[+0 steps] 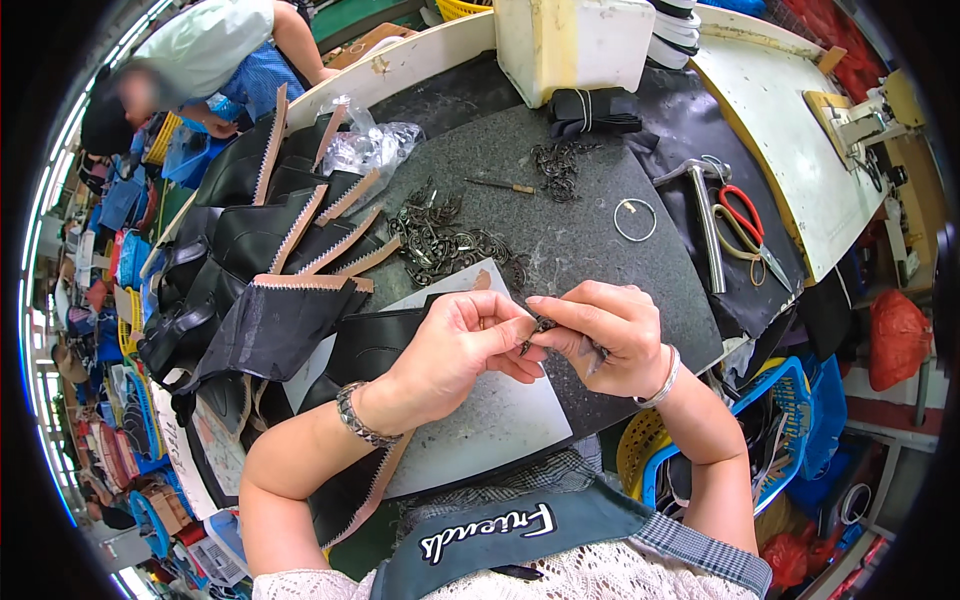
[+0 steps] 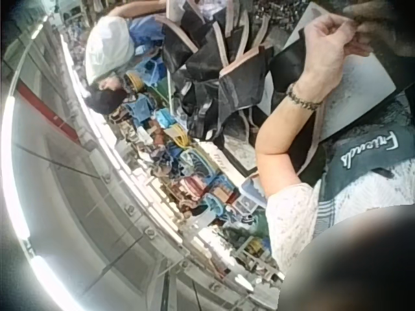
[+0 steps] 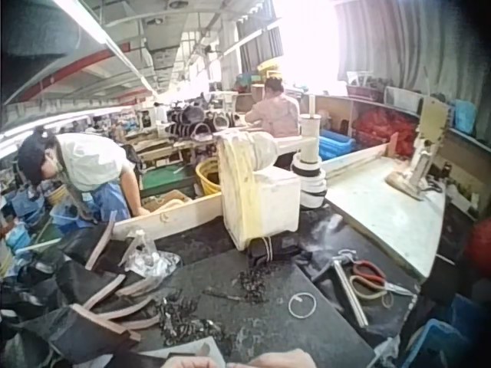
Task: The recorder is assembling metal buckles and prongs onto leather shoe straps at a factory workstation.
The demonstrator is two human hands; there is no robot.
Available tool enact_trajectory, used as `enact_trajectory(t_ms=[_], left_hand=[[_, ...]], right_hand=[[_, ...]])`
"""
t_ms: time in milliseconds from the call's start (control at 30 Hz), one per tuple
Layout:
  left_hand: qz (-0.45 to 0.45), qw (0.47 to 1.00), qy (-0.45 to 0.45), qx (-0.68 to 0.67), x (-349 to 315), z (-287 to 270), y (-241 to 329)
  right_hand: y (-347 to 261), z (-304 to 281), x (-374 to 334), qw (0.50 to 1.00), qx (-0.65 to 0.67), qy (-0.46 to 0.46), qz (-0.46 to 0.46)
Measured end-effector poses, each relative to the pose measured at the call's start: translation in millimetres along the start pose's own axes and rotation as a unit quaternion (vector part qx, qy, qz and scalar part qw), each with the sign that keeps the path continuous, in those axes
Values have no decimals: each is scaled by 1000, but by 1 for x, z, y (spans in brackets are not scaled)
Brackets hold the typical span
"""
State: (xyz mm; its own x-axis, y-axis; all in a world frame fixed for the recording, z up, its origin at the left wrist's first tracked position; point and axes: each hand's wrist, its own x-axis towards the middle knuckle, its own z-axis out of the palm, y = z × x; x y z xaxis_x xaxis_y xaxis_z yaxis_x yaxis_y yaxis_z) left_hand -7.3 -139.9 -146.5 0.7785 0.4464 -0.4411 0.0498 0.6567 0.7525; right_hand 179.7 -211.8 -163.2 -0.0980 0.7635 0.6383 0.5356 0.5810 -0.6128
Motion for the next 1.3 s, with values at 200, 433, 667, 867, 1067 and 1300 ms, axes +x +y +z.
enact_trajectory(t_ms=[200,433,667,867,1067,1300], left_hand=[[103,992,-5,73,21,-1,2],[301,672,13,676,64,-29,20],[259,607,-35,750,76,-16,27],[165,561,-85,807,91,-4,36],[217,788,-15,577,80,-8,67],[158,980,87,88,27,8,46]], right_hand=[[11,2,11,998,2,47,31],[83,1,50,954,-144,192,178],[111,6,42,942,9,159,297],[85,-18,40,914,134,193,332],[41,-34,12,920,89,106,368],[-16,-13,7,965,-76,92,233]])
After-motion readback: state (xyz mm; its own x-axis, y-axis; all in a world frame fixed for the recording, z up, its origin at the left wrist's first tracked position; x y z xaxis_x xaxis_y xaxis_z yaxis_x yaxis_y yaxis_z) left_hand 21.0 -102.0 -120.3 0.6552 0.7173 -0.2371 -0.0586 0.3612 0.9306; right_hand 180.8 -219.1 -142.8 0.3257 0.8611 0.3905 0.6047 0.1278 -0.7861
